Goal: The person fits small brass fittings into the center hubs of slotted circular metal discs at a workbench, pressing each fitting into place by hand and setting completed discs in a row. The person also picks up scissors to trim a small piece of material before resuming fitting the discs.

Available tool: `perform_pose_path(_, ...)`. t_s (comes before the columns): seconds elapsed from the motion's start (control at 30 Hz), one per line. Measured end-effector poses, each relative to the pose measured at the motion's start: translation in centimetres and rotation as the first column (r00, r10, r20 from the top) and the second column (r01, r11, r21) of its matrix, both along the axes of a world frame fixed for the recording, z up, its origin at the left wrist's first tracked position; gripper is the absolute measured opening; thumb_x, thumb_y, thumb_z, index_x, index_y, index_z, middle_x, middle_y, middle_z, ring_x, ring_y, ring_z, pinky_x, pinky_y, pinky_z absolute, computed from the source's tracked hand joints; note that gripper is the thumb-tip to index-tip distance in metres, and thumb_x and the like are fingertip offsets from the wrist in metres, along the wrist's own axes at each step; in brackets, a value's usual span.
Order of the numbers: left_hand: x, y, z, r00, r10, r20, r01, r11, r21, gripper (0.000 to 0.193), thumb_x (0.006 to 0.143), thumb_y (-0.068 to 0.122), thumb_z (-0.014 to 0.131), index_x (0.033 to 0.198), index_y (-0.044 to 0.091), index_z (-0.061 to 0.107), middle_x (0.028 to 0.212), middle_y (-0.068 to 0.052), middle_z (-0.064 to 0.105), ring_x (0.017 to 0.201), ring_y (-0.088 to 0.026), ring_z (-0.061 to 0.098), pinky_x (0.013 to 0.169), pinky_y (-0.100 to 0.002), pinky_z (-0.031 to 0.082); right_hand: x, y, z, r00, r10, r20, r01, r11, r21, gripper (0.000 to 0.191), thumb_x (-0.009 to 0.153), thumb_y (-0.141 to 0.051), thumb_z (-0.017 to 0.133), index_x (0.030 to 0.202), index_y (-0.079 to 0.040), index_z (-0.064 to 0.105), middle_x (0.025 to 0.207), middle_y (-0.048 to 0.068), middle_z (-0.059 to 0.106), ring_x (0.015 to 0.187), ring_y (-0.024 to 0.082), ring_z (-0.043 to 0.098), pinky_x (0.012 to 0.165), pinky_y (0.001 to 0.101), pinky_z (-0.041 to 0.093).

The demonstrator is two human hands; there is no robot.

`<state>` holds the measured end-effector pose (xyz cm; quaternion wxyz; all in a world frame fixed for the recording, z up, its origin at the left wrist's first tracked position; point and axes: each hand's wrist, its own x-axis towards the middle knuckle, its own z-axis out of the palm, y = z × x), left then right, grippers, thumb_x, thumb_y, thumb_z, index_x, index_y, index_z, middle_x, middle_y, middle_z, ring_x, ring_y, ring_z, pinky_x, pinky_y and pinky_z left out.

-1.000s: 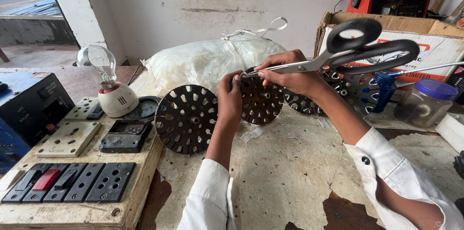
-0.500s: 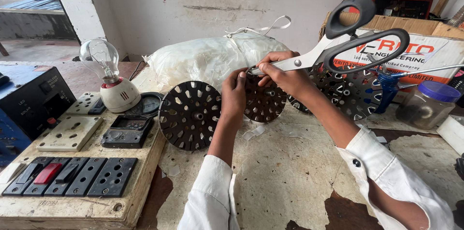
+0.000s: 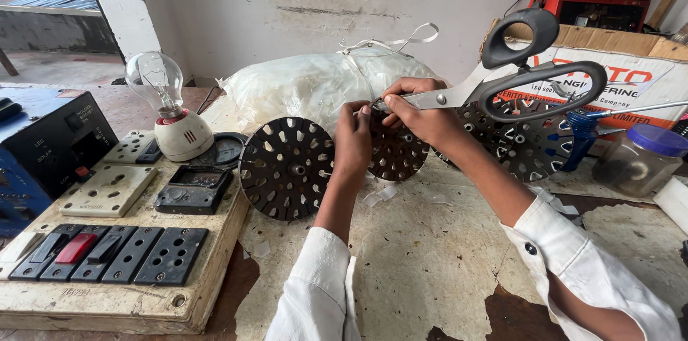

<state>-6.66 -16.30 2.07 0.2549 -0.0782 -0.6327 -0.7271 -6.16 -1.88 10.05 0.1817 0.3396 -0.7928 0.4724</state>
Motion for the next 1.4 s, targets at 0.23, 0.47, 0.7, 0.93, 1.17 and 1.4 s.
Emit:
perform_pose_path(0.23,0.5,0.4,0.3,0.998,-0.061,0.012,0.061,0.998,-0.002,0.026,0.107,0.023,0.047,0.120,0.002,0.058,0.104,-0.010,0.070,0.091,-0.013,0.064,0.082,-0.032,0.054,-0.6,-1.3,-2.1,0.973,-0.055,0.222,0.126,0.939,-0.321,0.024,0.098,-0.013,0.059,0.102,0.005,0.074,0.085,0.014,0.074,0.068,0.020,0.076,0.059,0.0281,0.063)
perform_pose_path(0.47,0.4,0.6,0.8,0.996,-0.081,0.027,0.081,0.996,-0.026,0.027,0.106,0.021,0.049,0.123,0.004,0.061,0.100,-0.011,0.071,0.086,-0.013,0.062,0.078,-0.033,0.053,-1.0,1.1,0.1,0.933,0.073,0.352,0.032,0.958,-0.285,0.024,0.093,-0.012,0.060,0.103,0.006,0.073,0.087,0.015,0.075,0.068,0.020,0.076,0.060,0.0298,0.062)
perform_pose_path(0.7,-0.2,0.4,0.0,0.997,-0.071,0.027,0.072,0.996,-0.045,0.031,0.107,0.023,0.047,0.126,0.004,0.062,0.107,-0.007,0.070,0.095,-0.014,0.064,0.087,-0.032,0.053,-1.2,6.8,3.3,0.815,-0.071,0.575,-0.007,0.991,0.132,0.023,0.089,-0.013,0.065,0.096,0.005,0.078,0.077,0.017,0.076,0.059,0.019,0.071,0.052,0.0303,0.056)
perform_pose_path(0.93,0.1,0.5,-1.2,0.979,-0.188,-0.082,0.194,0.978,0.073,0.042,0.109,0.033,0.042,0.131,0.001,0.057,0.116,-0.009,0.066,0.107,-0.016,0.061,0.096,-0.033,0.050,-3.0,10.6,1.2,0.627,-0.442,0.641,-0.055,0.796,0.602,0.020,0.080,-0.014,0.074,0.088,0.004,0.076,0.074,0.018,0.078,0.056,0.020,0.074,0.053,0.0299,0.058)
perform_pose_path(1.17,0.1,0.8,-1.6,0.971,-0.239,-0.006,0.239,0.968,0.080,0.056,0.108,0.042,0.039,0.133,-0.004,0.058,0.119,-0.013,0.069,0.112,-0.019,0.063,0.099,-0.035,0.050,-5.7,11.8,-0.7,0.614,-0.570,0.546,-0.074,0.648,0.758,0.031,0.082,-0.022,0.083,0.083,0.008,0.075,0.073,0.018,0.077,0.059,0.020,0.072,0.050,0.0294,0.056)
perform_pose_path(1.4,0.2,0.7,-1.4,0.965,-0.261,0.017,0.258,0.960,0.108,0.059,0.106,0.044,0.039,0.136,-0.004,0.058,0.124,-0.013,0.068,0.114,-0.019,0.063,0.099,-0.035,0.051,-3.7,10.2,0.6,0.639,-0.663,0.390,0.006,0.511,0.859,0.029,0.083,-0.016,0.084,0.089,0.010,0.076,0.077,0.018,0.079,0.064,0.021,0.076,0.054,0.0311,0.060)
